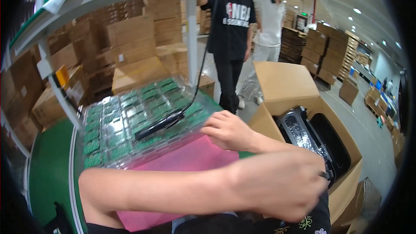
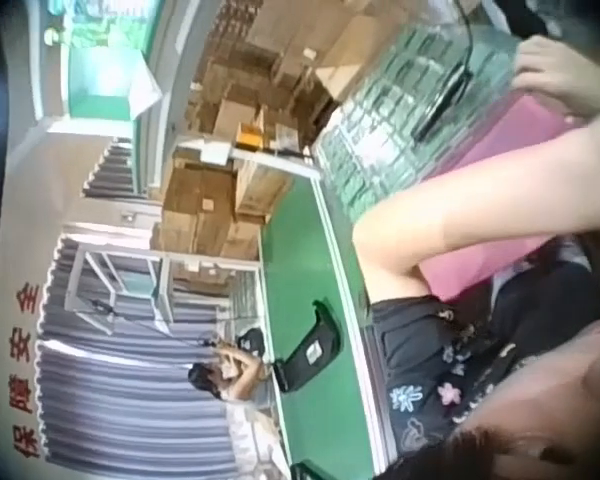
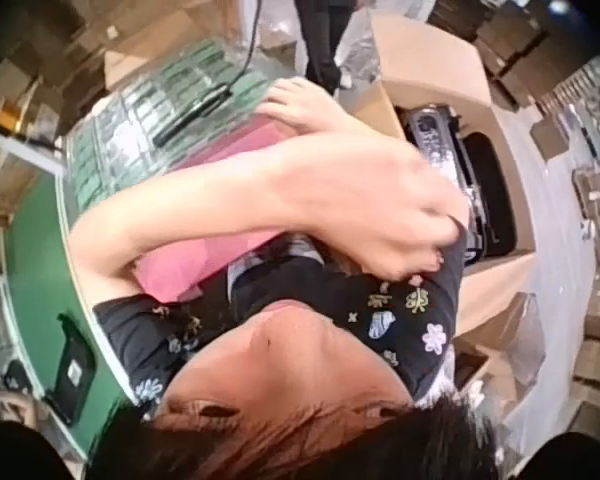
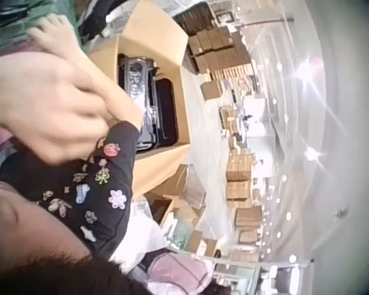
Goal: The recorder is assembling circuit boards into plastic housings and securing them with screws using an electric screwdriver.
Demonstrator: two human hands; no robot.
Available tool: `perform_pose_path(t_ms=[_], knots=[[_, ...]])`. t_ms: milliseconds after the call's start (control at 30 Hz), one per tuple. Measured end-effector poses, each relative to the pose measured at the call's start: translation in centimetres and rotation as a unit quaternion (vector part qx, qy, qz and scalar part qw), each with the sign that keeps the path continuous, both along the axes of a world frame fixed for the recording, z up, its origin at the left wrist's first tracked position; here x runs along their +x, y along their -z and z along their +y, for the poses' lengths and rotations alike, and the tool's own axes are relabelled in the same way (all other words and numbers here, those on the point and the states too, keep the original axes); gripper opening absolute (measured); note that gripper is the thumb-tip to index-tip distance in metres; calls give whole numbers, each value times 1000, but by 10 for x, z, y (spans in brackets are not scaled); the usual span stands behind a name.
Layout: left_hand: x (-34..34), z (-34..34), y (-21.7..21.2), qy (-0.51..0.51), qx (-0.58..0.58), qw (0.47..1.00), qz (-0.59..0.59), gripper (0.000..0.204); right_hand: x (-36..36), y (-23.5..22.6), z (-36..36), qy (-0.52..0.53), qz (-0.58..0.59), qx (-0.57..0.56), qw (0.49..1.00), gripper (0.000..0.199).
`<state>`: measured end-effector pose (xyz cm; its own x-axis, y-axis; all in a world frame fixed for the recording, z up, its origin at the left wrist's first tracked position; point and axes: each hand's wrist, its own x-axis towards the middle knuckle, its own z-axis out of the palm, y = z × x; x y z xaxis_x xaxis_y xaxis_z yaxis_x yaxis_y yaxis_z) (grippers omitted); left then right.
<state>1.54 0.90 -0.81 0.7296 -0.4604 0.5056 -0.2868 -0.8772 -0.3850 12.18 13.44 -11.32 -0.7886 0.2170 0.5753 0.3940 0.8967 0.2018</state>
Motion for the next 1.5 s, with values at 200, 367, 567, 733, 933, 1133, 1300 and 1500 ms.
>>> perform_pose_path(t_ms=[200, 367, 567, 733, 933, 1133, 1300, 1500], knots=[[-53, 65, 48, -137, -11, 985, 105, 14, 204, 36, -28, 402, 115, -110, 902, 36], [-107, 76, 115, -222, -170, 943, 178, 14, 333, 128, -60, 694, 63, -245, 674, 95], [-147, 64, 149, -297, -261, 904, 159, 17, 363, 196, -70, 710, 100, -316, 621, 99], [-167, 57, 158, -328, -269, 895, 140, 18, 336, 188, -65, 648, 152, -432, 609, 83], [-208, 29, 149, -451, -325, 793, 249, 30, 315, 148, -50, 690, 74, -382, 610, 30], [-219, 28, 182, -419, -336, 844, 16, 22, 344, 42, -78, 786, 24, -187, 589, 38], [-244, 31, 198, -420, -382, 821, -53, 20, 363, -73, -100, 772, 5, 25, 635, 45], [-258, 29, 196, -434, -396, 802, -107, 25, 237, -139, -105, 466, 32, -41, 883, 38]])
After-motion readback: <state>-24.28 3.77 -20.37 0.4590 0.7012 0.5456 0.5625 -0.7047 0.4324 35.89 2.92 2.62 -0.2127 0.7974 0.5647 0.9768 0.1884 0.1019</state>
